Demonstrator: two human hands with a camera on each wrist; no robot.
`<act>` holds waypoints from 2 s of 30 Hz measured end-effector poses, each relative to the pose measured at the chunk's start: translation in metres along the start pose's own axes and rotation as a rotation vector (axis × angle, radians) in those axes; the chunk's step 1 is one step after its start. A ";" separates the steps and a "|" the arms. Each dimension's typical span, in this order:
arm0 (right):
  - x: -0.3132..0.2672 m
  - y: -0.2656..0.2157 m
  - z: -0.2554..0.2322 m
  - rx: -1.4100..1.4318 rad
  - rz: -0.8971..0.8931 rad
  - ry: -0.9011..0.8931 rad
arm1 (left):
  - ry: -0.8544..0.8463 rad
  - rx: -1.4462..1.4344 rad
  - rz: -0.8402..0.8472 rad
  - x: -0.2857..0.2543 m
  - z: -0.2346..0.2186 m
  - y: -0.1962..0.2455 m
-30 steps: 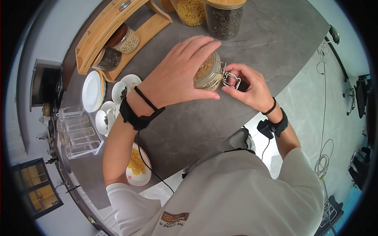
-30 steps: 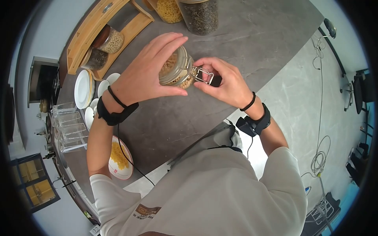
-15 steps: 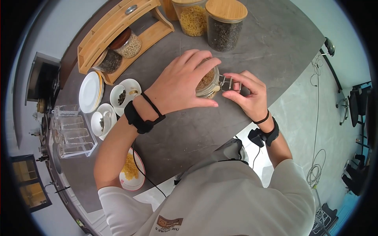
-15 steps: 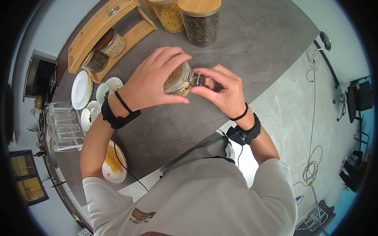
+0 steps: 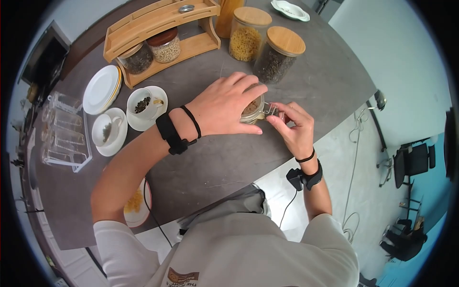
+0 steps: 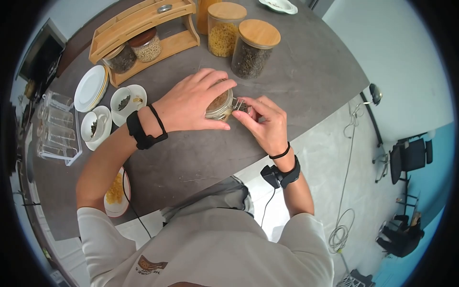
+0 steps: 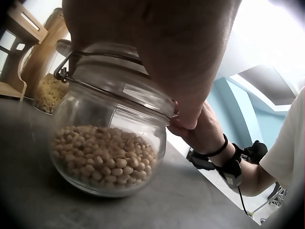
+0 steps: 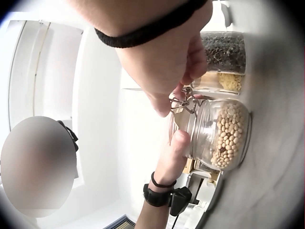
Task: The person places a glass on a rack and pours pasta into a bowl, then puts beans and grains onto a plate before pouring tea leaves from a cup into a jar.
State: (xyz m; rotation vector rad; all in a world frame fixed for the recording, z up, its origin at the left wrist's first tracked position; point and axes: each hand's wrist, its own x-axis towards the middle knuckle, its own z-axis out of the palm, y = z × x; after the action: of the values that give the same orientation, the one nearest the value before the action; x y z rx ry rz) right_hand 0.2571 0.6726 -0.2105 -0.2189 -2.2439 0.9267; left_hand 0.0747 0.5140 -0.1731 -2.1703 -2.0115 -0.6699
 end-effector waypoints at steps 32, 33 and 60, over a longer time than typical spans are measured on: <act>0.033 -0.027 -0.019 -0.215 0.040 -0.382 | 0.093 0.034 -0.052 -0.010 0.006 0.000; 0.034 -0.027 -0.020 -0.218 0.043 -0.391 | 0.092 0.033 -0.052 -0.010 0.006 0.000; 0.054 -0.036 -0.029 -0.231 -0.010 -0.581 | 0.137 0.025 -0.060 -0.013 0.008 0.000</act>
State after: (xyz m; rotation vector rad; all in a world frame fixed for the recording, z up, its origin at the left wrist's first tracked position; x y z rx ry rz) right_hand 0.2390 0.6831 -0.1425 -0.0400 -2.8877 0.7921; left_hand 0.0767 0.5048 -0.1855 -1.9990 -2.0103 -0.7739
